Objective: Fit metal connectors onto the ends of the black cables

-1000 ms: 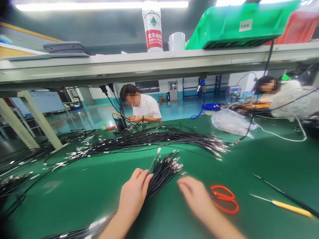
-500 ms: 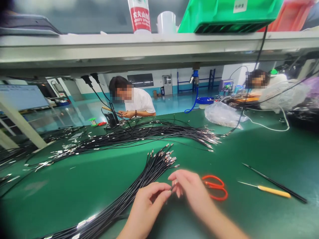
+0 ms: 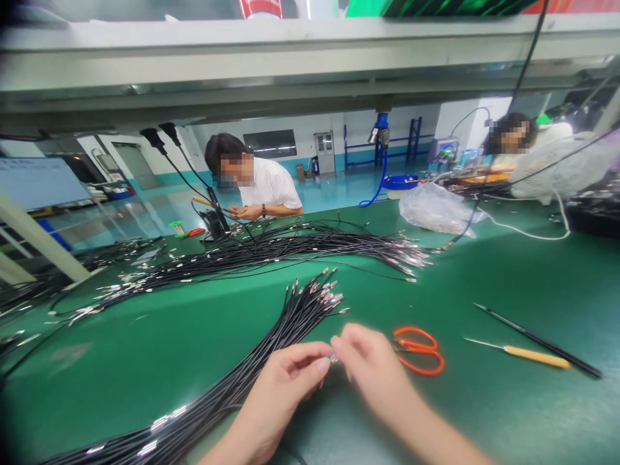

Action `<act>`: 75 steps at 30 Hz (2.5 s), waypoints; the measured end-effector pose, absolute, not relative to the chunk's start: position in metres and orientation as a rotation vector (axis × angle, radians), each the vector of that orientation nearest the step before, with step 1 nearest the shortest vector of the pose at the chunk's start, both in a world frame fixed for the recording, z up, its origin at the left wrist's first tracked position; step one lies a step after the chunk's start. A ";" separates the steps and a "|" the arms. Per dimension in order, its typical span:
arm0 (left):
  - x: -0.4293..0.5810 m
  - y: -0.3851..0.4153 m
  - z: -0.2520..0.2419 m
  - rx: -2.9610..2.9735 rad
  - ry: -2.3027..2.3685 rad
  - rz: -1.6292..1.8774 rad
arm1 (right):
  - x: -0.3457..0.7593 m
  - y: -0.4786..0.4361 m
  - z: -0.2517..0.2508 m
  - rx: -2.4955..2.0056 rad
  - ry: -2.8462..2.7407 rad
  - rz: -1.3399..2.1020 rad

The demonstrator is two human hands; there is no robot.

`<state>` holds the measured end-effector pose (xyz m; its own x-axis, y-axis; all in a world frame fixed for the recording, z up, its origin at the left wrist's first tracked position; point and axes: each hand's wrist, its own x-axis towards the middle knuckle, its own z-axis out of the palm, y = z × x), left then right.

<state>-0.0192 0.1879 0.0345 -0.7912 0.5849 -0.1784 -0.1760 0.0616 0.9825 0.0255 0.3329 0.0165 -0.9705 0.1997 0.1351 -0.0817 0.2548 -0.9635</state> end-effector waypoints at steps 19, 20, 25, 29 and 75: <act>-0.020 0.183 0.029 0.304 1.551 1.903 | 0.025 0.330 0.008 -0.028 -2.165 2.098; -0.020 0.182 0.029 0.294 1.552 1.908 | 0.026 0.329 0.008 -0.025 -2.169 2.089; -0.021 0.182 0.028 0.257 1.551 1.905 | 0.027 0.329 0.010 -0.013 -2.197 2.028; -0.022 0.182 0.026 0.270 1.516 1.909 | 0.028 0.328 0.011 0.007 -2.218 1.951; -0.026 0.184 0.016 0.397 1.872 1.757 | 0.017 0.337 -0.002 -0.235 -2.314 1.739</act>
